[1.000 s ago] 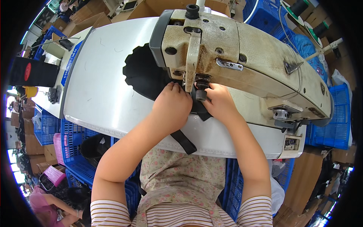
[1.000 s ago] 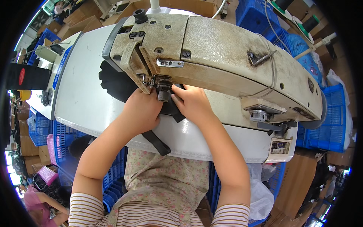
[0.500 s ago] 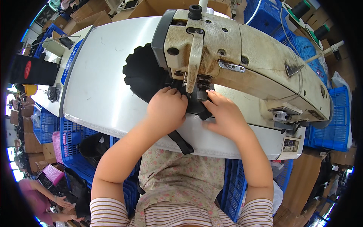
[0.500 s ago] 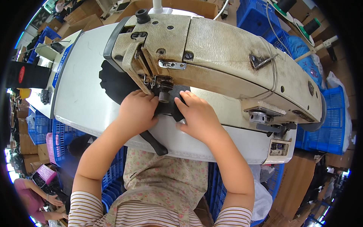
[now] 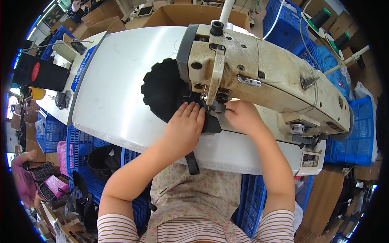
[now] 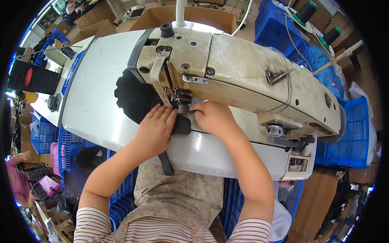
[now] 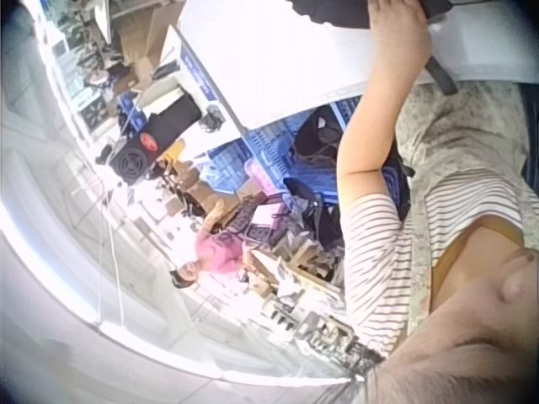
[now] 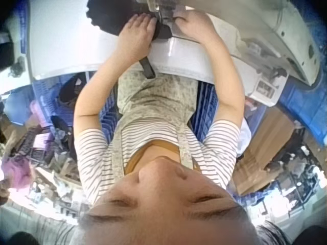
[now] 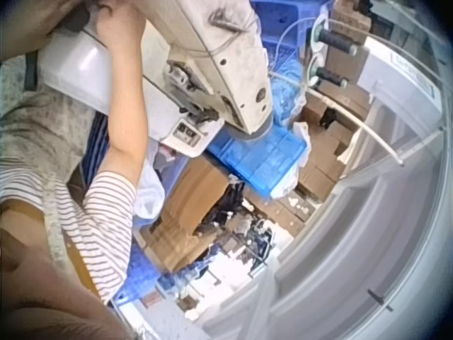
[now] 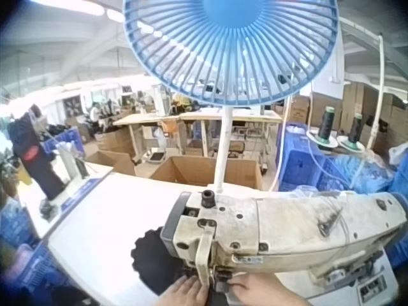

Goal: The person aligns shoe pieces and stitches them together using a sewing machine, then trims the thread with a thread clipper. The person then places the sewn piece into a basket and repeats the sewing process on another set of pieces.

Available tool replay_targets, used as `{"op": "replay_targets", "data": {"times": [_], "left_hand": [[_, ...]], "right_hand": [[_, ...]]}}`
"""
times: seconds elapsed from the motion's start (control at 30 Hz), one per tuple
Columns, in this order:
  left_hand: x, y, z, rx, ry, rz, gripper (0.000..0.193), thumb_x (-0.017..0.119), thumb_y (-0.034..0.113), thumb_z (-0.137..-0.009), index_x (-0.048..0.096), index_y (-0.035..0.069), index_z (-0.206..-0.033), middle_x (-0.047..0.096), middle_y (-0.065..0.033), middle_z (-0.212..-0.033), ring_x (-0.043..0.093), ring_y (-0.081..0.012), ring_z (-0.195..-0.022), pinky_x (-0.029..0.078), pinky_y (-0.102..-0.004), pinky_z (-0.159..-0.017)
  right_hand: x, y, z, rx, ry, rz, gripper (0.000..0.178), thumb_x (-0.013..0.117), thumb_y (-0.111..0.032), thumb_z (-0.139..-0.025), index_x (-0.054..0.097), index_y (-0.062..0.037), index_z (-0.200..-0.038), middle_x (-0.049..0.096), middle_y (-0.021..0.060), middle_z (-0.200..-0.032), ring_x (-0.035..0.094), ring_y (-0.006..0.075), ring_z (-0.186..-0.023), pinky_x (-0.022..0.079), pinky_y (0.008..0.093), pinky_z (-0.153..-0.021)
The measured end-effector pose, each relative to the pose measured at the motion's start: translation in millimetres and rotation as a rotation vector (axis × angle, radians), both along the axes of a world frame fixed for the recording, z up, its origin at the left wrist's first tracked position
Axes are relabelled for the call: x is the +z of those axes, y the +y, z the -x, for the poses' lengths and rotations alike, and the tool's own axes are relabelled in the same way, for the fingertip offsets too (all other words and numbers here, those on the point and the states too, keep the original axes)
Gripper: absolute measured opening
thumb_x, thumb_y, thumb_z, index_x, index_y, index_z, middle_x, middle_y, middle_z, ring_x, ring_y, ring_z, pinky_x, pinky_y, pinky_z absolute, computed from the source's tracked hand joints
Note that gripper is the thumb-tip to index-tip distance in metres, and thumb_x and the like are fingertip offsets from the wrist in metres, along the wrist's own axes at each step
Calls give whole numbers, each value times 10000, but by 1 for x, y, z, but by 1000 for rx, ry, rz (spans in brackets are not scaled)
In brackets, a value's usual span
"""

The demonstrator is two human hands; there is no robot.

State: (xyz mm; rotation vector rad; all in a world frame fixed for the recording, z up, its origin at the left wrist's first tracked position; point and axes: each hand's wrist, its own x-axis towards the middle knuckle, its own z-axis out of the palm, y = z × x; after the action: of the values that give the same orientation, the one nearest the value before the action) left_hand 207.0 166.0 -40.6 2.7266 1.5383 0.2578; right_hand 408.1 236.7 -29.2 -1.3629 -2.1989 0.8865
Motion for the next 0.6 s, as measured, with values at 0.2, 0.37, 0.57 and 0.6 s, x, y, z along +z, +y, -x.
{"op": "replay_targets", "data": {"times": [0.2, 0.37, 0.57, 0.6], "left_hand": [[-17, -1, -4, 89, -28, -128, 533, 569, 53, -690, 556, -63, -1210, 593, -210, -1237, 519, -323, -1229, 341, -445, -1100], [-11, 11, 26, -49, -35, -94, 512, 565, 33, -689, 582, -29, -1197, 609, -171, -1233, 522, -299, -1233, 340, -441, -1106], [-7, 25, 47, -170, -38, -21, 530, 577, 15, -671, 597, 3, -1201, 589, -146, -1288, 494, -261, -1274, 311, -429, -1131], [-7, 27, 50, -166, -42, -17, 530, 577, 15, -671, 597, 3, -1201, 589, -146, -1288, 494, -261, -1274, 311, -429, -1131]], "right_hand": [[-25, -22, 22, 27, -114, -425, 109, 586, -126, -723, 632, -48, -661, 622, 141, -687, 607, 338, -684, 485, 451, -677], [-33, -38, 27, 57, -4, -397, 188, 606, -83, -700, 687, -17, -856, 664, 127, -767, 629, 310, -751, 491, 425, -702], [-41, -50, 39, 20, 52, -449, 297, 626, -77, -694, 704, -11, -973, 711, 117, -997, 652, 254, -938, 499, 391, -824], [-42, -52, 41, 5, 65, -442, 308, 627, -78, -696, 702, -10, -987, 709, 119, -1009, 651, 257, -958, 497, 391, -834]]}}
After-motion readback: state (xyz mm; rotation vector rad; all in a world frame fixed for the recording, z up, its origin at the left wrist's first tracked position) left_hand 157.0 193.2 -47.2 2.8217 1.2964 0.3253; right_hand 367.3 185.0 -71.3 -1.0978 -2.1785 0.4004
